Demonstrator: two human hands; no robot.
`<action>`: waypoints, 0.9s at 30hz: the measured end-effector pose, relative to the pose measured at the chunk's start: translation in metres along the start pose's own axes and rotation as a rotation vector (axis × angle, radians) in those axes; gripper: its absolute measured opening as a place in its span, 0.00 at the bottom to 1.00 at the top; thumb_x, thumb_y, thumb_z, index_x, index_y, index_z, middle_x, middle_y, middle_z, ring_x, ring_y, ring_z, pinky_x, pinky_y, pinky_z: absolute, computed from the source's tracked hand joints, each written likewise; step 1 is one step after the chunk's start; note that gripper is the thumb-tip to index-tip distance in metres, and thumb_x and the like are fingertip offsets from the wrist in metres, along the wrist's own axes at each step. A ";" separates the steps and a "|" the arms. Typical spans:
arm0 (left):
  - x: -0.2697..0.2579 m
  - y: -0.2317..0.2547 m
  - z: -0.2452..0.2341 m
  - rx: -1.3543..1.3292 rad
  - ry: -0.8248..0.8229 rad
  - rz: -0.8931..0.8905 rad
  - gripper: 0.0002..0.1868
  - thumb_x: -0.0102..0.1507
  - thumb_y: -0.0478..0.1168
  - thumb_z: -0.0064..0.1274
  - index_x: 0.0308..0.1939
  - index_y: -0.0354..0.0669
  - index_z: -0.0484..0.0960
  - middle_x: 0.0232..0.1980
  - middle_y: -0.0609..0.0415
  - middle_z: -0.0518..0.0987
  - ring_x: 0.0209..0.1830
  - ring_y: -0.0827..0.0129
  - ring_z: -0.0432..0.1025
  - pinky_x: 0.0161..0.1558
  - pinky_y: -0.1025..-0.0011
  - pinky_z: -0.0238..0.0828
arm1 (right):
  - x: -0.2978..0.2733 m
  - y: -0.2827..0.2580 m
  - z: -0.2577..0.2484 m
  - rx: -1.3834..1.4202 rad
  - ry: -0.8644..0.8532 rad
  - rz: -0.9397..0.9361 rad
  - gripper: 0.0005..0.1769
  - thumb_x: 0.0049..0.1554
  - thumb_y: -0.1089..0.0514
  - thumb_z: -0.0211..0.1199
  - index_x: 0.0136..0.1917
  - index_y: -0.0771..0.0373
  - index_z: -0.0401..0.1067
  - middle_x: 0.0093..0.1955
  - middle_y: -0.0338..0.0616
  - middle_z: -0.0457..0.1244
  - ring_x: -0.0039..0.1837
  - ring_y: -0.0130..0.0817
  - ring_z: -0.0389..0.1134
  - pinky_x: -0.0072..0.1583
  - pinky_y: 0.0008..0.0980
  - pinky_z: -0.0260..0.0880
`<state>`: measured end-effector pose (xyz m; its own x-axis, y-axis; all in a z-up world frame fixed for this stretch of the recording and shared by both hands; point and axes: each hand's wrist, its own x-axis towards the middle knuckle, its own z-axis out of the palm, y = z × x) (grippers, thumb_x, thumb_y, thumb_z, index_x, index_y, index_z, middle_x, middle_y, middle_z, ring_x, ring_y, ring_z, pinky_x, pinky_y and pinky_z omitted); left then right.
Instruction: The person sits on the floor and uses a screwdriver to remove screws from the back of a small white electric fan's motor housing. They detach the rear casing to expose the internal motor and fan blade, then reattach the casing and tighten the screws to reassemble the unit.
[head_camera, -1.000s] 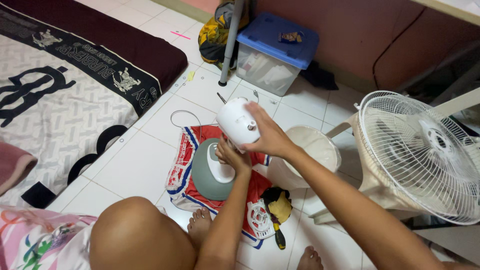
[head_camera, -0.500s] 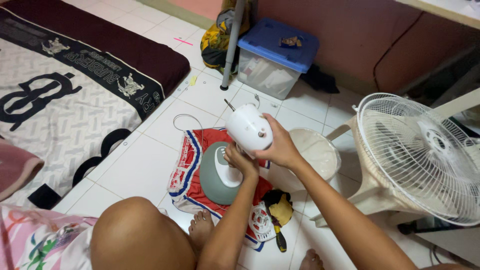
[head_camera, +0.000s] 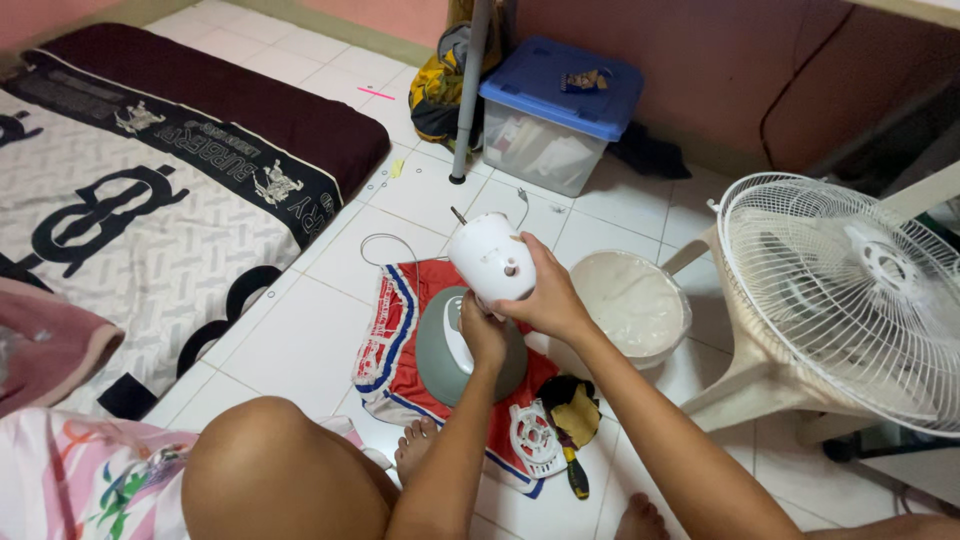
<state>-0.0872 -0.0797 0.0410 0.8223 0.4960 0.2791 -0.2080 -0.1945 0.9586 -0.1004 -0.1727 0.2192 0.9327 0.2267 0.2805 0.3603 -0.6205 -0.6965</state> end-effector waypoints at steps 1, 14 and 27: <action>0.000 0.000 -0.003 0.029 -0.017 -0.007 0.19 0.58 0.34 0.58 0.53 0.38 0.76 0.49 0.42 0.83 0.48 0.49 0.80 0.49 0.59 0.75 | -0.001 -0.001 0.001 0.014 0.004 0.010 0.64 0.33 0.49 0.80 0.76 0.68 0.53 0.70 0.61 0.60 0.70 0.50 0.64 0.68 0.40 0.65; 0.033 0.007 -0.063 0.188 -0.431 -0.011 0.48 0.43 0.40 0.75 0.64 0.34 0.66 0.55 0.39 0.80 0.55 0.52 0.78 0.54 0.60 0.75 | -0.144 0.222 0.091 0.837 0.312 0.693 0.16 0.58 0.56 0.57 0.58 0.62 0.66 0.47 0.47 0.72 0.39 0.30 0.73 0.37 0.28 0.70; 0.013 -0.037 -0.059 0.320 -0.184 0.053 0.30 0.57 0.42 0.64 0.60 0.35 0.73 0.56 0.40 0.77 0.58 0.51 0.73 0.58 0.60 0.69 | -0.294 0.241 0.132 -0.309 -0.127 0.667 0.31 0.45 0.44 0.69 0.54 0.66 0.67 0.51 0.60 0.66 0.56 0.59 0.69 0.57 0.51 0.72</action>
<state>-0.1000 -0.0162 0.0129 0.9022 0.3236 0.2852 -0.1006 -0.4850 0.8687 -0.2853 -0.2894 -0.1184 0.9533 -0.1981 -0.2279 -0.2859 -0.8352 -0.4699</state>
